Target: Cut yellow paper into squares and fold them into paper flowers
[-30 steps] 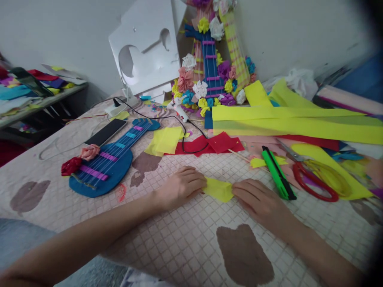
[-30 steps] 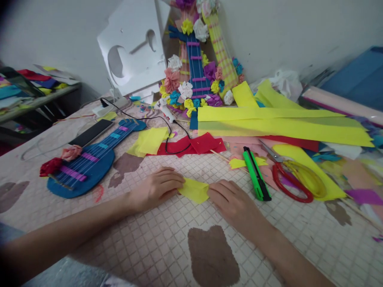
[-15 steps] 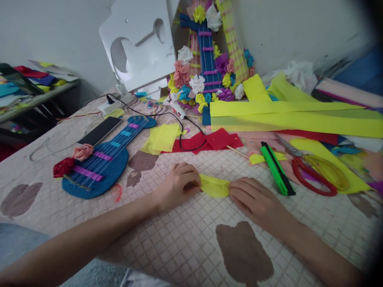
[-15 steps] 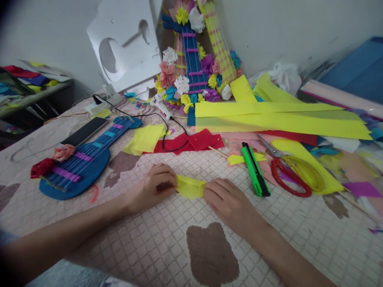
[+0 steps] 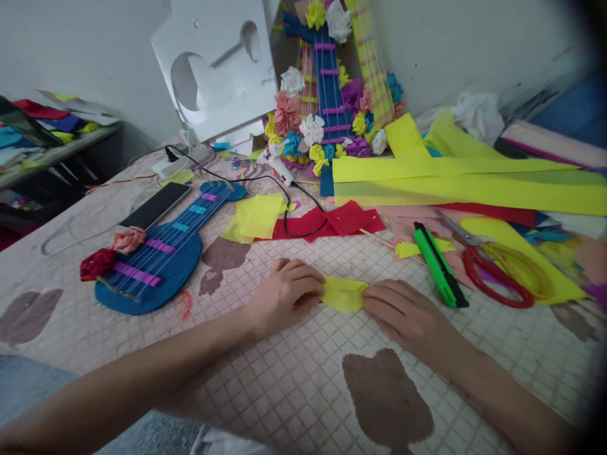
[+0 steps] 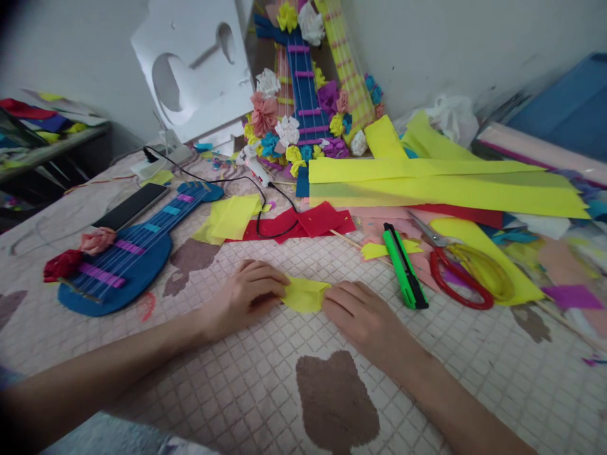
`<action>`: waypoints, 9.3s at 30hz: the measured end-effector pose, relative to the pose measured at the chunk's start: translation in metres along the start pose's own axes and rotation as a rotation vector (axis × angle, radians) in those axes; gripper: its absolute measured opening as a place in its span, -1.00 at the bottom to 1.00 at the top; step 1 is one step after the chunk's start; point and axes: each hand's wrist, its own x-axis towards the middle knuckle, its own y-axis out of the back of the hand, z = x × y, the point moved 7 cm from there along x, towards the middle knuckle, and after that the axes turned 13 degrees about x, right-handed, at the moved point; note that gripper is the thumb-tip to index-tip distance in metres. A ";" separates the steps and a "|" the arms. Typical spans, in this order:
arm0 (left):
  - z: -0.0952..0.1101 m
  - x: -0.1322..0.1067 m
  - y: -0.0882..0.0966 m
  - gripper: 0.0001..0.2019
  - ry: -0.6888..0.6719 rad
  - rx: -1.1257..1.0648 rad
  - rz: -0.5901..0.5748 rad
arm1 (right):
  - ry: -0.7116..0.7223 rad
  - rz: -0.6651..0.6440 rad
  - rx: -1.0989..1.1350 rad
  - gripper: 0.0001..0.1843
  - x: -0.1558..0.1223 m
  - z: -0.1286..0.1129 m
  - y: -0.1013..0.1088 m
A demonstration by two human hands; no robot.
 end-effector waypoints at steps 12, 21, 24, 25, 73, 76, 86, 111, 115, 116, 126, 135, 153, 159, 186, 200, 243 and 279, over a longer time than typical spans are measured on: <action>-0.012 -0.001 0.002 -0.94 0.116 -0.268 0.118 | -0.223 0.066 0.147 -0.88 0.002 0.011 -0.004; -0.014 -0.001 0.001 -0.92 0.178 -0.228 0.058 | -0.389 0.116 0.293 -0.90 0.002 0.017 -0.003; -0.015 -0.001 -0.001 -0.98 0.212 -0.215 0.063 | -0.424 0.148 0.330 -0.91 0.002 0.019 -0.001; -0.015 -0.001 -0.002 -0.97 0.222 -0.209 0.065 | -0.443 0.159 0.342 -0.91 0.001 0.019 -0.001; -0.015 0.008 -0.006 -0.91 0.244 -0.045 0.031 | -0.619 0.265 0.390 -0.90 0.007 0.027 -0.006; -0.016 0.008 -0.007 -0.91 0.251 -0.035 0.030 | -0.624 0.267 0.398 -0.90 0.006 0.027 -0.006; -0.016 0.010 -0.006 -0.88 0.264 -0.048 0.049 | -0.629 0.278 0.360 -0.88 0.007 0.028 -0.007; -0.019 0.017 -0.012 -0.94 0.350 -0.069 -0.063 | -0.671 0.239 0.277 -0.94 0.016 0.033 -0.014; -0.021 0.018 -0.014 -0.94 0.392 -0.046 -0.034 | -0.670 0.277 0.297 -0.96 0.012 0.033 -0.016; -0.021 0.017 -0.014 -0.91 0.384 -0.062 -0.018 | -0.665 0.281 0.314 -0.95 0.011 0.033 -0.015; -0.015 0.015 -0.014 -0.88 0.303 -0.029 -0.066 | -0.587 0.248 0.342 -0.84 0.013 0.028 -0.015; -0.009 0.013 -0.015 -0.88 0.353 0.044 -0.084 | -0.603 0.266 0.258 -0.96 0.012 0.027 -0.015; -0.011 0.009 -0.004 -0.93 0.152 0.038 -0.067 | -0.242 0.062 -0.005 -0.83 0.010 0.009 -0.005; -0.012 0.011 -0.003 -0.94 0.195 0.023 -0.062 | -0.382 0.100 0.155 -0.87 0.009 0.022 -0.005; -0.026 0.027 -0.010 -0.99 0.327 -0.001 -0.105 | -0.613 0.082 0.319 -0.92 0.020 0.053 -0.002; -0.011 0.033 -0.006 -0.85 0.253 -0.282 -0.132 | -0.612 0.230 0.488 -0.92 0.021 0.036 0.008; -0.013 0.024 -0.013 -0.88 0.450 -0.703 -0.094 | -0.746 0.241 0.834 -0.81 0.021 0.034 0.000; -0.016 0.027 -0.029 -0.76 0.507 -0.977 -0.242 | -0.749 0.266 0.798 -0.83 0.014 0.037 0.001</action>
